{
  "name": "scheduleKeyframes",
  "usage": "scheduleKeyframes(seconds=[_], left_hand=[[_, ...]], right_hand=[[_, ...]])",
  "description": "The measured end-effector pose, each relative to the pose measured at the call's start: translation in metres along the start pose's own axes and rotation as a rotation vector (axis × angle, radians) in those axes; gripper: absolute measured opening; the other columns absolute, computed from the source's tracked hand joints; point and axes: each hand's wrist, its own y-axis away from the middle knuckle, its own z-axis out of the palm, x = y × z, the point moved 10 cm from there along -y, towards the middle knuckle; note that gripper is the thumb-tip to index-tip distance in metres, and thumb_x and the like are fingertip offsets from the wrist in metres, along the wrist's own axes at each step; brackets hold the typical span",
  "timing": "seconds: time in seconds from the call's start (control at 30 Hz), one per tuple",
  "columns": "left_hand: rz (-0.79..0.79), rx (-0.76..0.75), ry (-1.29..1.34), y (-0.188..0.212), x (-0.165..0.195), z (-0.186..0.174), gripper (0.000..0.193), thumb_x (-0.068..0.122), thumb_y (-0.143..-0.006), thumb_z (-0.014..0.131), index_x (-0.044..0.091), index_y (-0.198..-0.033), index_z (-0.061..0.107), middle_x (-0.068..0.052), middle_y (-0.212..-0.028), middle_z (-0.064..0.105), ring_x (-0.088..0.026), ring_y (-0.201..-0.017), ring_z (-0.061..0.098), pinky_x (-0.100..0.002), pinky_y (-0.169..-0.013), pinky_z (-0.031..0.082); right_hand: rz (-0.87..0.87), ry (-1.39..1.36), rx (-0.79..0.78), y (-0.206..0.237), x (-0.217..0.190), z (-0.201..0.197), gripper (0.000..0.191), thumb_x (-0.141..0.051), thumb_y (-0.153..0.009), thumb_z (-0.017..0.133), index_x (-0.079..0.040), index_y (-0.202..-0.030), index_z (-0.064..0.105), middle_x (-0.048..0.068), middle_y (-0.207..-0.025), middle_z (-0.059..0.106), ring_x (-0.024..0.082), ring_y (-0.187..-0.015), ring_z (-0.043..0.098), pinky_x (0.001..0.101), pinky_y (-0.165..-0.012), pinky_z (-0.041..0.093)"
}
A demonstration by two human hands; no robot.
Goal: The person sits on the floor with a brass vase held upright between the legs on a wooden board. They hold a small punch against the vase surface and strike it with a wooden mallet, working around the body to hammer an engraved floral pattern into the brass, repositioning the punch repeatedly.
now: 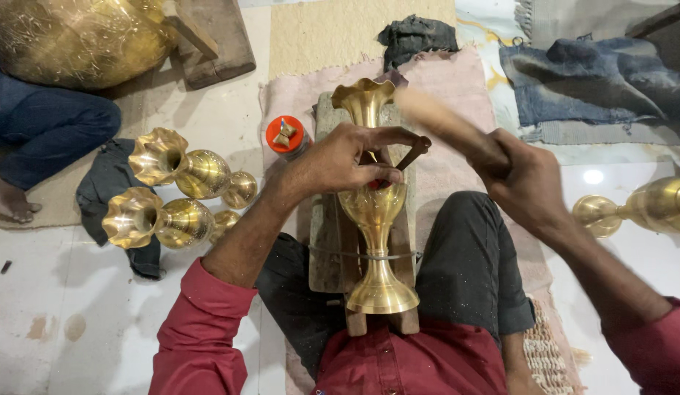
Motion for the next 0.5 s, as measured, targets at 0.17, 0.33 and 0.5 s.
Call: scheduleKeyframes(seconds=[0.17, 0.33, 0.5], left_hand=[[0.115, 0.019, 0.054, 0.0, 0.009, -0.002, 0.059, 0.021, -0.088, 0.082, 0.026, -0.143, 0.059, -0.002, -0.134, 0.073, -0.017, -0.101, 0.079, -0.04, -0.093, 0.068], [0.256, 0.033, -0.012, 0.0, 0.02, -0.006, 0.059, 0.017, -0.088, 0.084, 0.022, -0.142, 0.06, -0.006, -0.136, 0.07, -0.021, -0.108, 0.077, -0.042, -0.097, 0.063], [0.213, -0.03, 0.022, -0.003, 0.015, -0.004, 0.059, 0.014, -0.089, 0.082, 0.023, -0.143, 0.061, -0.004, -0.133, 0.073, -0.019, -0.105, 0.079, -0.039, -0.097, 0.066]], right_hand=[[0.163, -0.122, 0.036, 0.005, 0.014, -0.003, 0.012, -0.012, -0.1, 0.075, -0.004, -0.101, 0.066, 0.009, -0.076, 0.065, 0.018, -0.061, 0.062, 0.0338, -0.053, 0.051], [0.283, -0.409, 0.069, 0.01, 0.024, -0.004, 0.015, -0.015, -0.102, 0.073, -0.004, -0.097, 0.064, 0.003, -0.072, 0.06, 0.013, -0.058, 0.057, 0.0296, -0.049, 0.047], [0.043, -0.014, 0.058, 0.007, 0.003, -0.009, 0.018, -0.014, -0.097, 0.076, -0.002, -0.104, 0.064, 0.004, -0.076, 0.062, 0.011, -0.065, 0.056, 0.0303, -0.054, 0.044]])
